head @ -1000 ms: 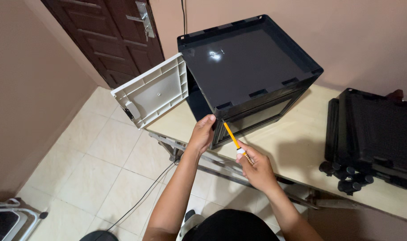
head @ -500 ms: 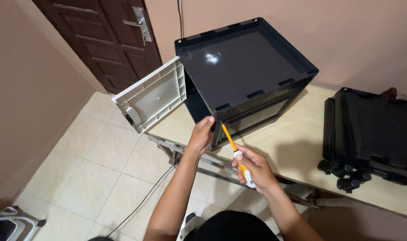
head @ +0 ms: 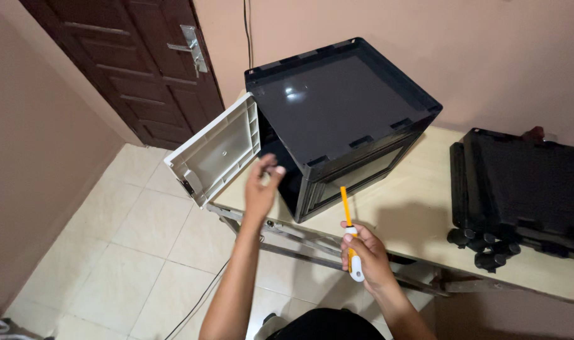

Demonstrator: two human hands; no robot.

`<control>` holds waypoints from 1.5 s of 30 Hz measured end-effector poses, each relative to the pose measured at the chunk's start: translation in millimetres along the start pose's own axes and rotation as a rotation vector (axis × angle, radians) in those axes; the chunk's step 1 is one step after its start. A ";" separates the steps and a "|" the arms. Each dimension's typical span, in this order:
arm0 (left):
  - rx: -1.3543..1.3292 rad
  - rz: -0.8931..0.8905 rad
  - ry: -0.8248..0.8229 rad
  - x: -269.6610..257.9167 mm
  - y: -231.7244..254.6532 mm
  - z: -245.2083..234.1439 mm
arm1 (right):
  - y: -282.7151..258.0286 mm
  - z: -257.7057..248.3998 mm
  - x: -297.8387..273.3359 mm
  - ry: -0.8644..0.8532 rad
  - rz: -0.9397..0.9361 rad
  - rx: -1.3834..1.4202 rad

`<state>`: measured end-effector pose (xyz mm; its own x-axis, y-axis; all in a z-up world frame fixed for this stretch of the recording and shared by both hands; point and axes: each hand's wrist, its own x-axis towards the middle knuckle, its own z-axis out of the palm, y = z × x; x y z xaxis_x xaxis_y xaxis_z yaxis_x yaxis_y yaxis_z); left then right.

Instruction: The person uses a yellow-handled screwdriver to pry and remove the front door and side panels from a black plastic storage unit on a table. The removed parts are placed aside, leaving the main unit partially disassembled.

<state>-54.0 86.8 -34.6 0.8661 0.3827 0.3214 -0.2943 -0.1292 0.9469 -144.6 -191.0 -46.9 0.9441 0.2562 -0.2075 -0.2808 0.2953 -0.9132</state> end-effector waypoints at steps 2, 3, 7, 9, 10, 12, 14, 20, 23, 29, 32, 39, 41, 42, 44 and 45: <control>0.340 0.303 0.189 12.5 16.9 -36.7 | 4.3 1.3 -3.8 0.036 -0.036 0.071; 0.504 0.376 0.266 20.2 25.2 -54.7 | 5.9 2.1 -4.1 0.054 -0.055 0.107; 0.987 0.422 0.500 44.2 52.0 -116.8 | 11.8 10.6 -3.5 0.134 -0.127 0.182; 1.139 0.399 0.516 50.8 60.0 -134.8 | 15.2 17.6 -1.6 0.172 -0.153 0.216; 1.035 0.227 0.428 50.9 62.0 -138.2 | 17.5 22.0 -0.6 0.192 -0.152 0.220; 0.817 -0.104 0.246 44.8 65.5 -142.6 | 23.7 32.2 1.8 0.228 -0.147 0.229; 0.729 0.006 0.197 34.0 67.0 -136.2 | 31.8 43.4 4.7 0.242 -0.149 0.233; 0.514 0.226 -0.025 10.6 84.6 -106.3 | 50.8 70.0 12.8 0.283 -0.166 0.256; 0.549 -0.072 -0.124 23.1 89.8 -108.5 | 55.6 78.5 16.3 0.312 -0.200 0.250; 0.226 -0.069 -0.562 69.4 49.8 -108.4 | 49.3 97.7 31.6 0.441 -0.400 0.081; 0.221 -0.056 -0.566 110.5 17.5 -99.1 | 35.9 110.9 39.7 0.527 -0.525 -0.176; 0.533 0.277 -0.009 244.1 -29.1 -66.7 | -41.1 127.9 67.4 0.688 -0.649 -0.394; 0.472 0.423 -0.037 272.7 -35.5 -60.3 | -65.7 128.9 75.2 0.764 -0.433 -0.344; 0.408 0.299 -0.108 284.7 -37.6 -53.4 | -76.3 129.4 80.1 0.798 -0.325 -0.317; 0.284 0.041 -0.255 296.9 -42.6 -44.2 | -90.6 130.0 86.8 0.746 -0.290 -0.215; 0.275 0.024 -0.267 299.0 -45.0 -41.0 | -95.0 129.8 88.9 0.718 -0.275 -0.165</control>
<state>201.7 244.6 19.0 0.9458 0.1298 0.2976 -0.2273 -0.3900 0.8923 -56.4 -76.8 67.0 0.8722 -0.4807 -0.0910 -0.0447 0.1068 -0.9933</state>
